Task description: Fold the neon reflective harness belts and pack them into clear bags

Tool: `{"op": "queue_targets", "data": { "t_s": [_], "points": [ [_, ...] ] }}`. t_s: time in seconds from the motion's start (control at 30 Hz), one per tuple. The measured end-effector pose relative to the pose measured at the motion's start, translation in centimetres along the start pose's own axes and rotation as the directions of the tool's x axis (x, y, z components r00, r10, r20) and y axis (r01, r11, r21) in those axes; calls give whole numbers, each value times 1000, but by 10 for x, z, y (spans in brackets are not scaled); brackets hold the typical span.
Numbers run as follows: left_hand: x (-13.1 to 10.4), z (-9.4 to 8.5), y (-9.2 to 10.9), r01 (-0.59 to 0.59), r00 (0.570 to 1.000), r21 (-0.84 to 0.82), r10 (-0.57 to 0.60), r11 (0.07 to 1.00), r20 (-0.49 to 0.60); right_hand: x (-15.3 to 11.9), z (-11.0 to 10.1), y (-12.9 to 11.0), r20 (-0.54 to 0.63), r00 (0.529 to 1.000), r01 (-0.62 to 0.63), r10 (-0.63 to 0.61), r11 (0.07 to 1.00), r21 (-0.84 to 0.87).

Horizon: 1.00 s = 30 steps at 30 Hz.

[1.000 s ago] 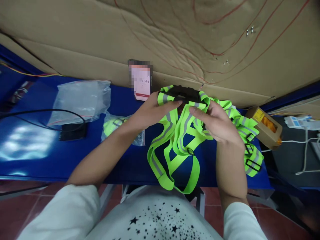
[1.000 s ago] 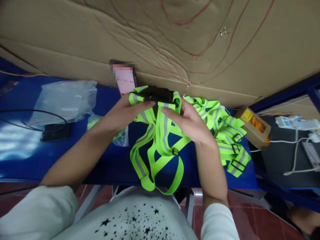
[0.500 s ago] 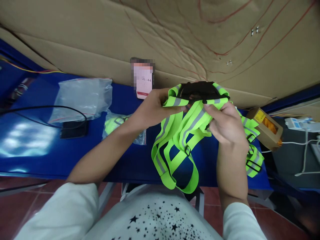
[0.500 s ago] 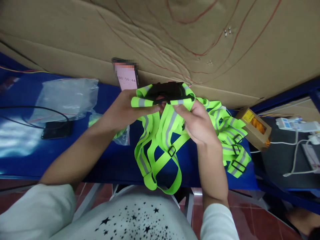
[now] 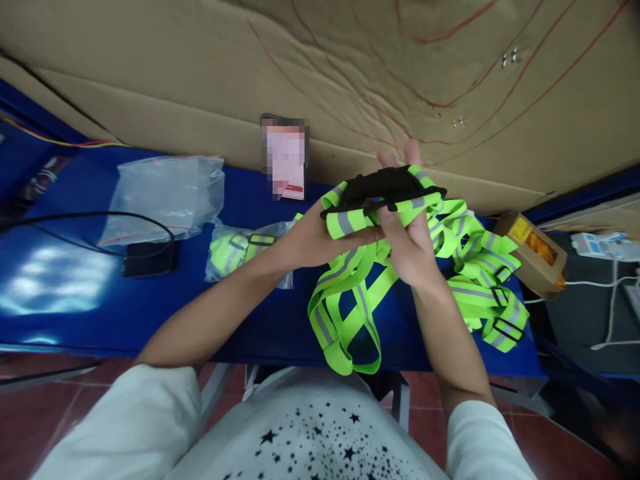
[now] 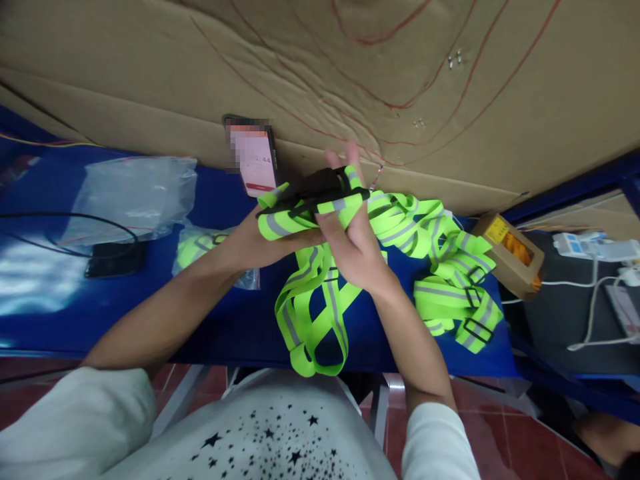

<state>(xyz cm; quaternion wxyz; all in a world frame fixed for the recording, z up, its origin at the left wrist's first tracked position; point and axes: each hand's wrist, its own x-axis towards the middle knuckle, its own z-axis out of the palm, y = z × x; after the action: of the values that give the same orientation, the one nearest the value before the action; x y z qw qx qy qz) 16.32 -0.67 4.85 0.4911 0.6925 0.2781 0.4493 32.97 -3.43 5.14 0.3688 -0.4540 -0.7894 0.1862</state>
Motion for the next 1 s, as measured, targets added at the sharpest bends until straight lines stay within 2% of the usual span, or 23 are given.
{"op": "queue_targets", "data": {
  "t_s": [0.07,0.1,0.2,0.27,0.4,0.5,0.6,0.73,0.83,0.9,0.97,1.0],
  "points": [
    [3,-4,-3,30,999,-43,-29,999,27,4,-12,-4,-137,989,49,-60,996,-78],
    [4,-8,-4,47,998,-49,-44,998,52,4,-20,-7,-165,982,75,-89,993,-90],
    [3,-16,-6,99,979,-50,-89,994,181,1,-47,-15,-4,990,139,-140,987,-85],
    [1,-15,-7,154,960,-44,-138,987,244,-2,-56,-20,55,992,120,-115,989,-84],
    [-4,1,-8,311,931,-132,-273,941,244,-3,-51,-19,-77,997,18,-23,998,-61],
    [-6,14,-9,372,916,-221,-319,901,244,0,-45,-13,-169,979,-108,111,994,27],
    [-7,18,-10,373,910,-195,-318,907,265,3,-44,-7,-198,958,-179,207,972,150],
    [-7,14,-9,340,915,-161,-287,926,284,4,-45,1,-186,950,-203,250,949,242],
    [-8,11,-12,272,922,-113,-225,956,316,5,-46,7,-140,958,-225,249,960,168],
    [-7,11,-17,222,924,-92,-179,971,338,5,-46,9,-122,974,-187,193,980,61],
    [-6,11,-22,203,926,-95,-160,975,343,4,-45,7,-40,993,-114,113,993,-40],
    [-5,11,-24,207,929,-99,-164,973,332,4,-45,6,38,996,-77,80,995,-70]
  ]
}}
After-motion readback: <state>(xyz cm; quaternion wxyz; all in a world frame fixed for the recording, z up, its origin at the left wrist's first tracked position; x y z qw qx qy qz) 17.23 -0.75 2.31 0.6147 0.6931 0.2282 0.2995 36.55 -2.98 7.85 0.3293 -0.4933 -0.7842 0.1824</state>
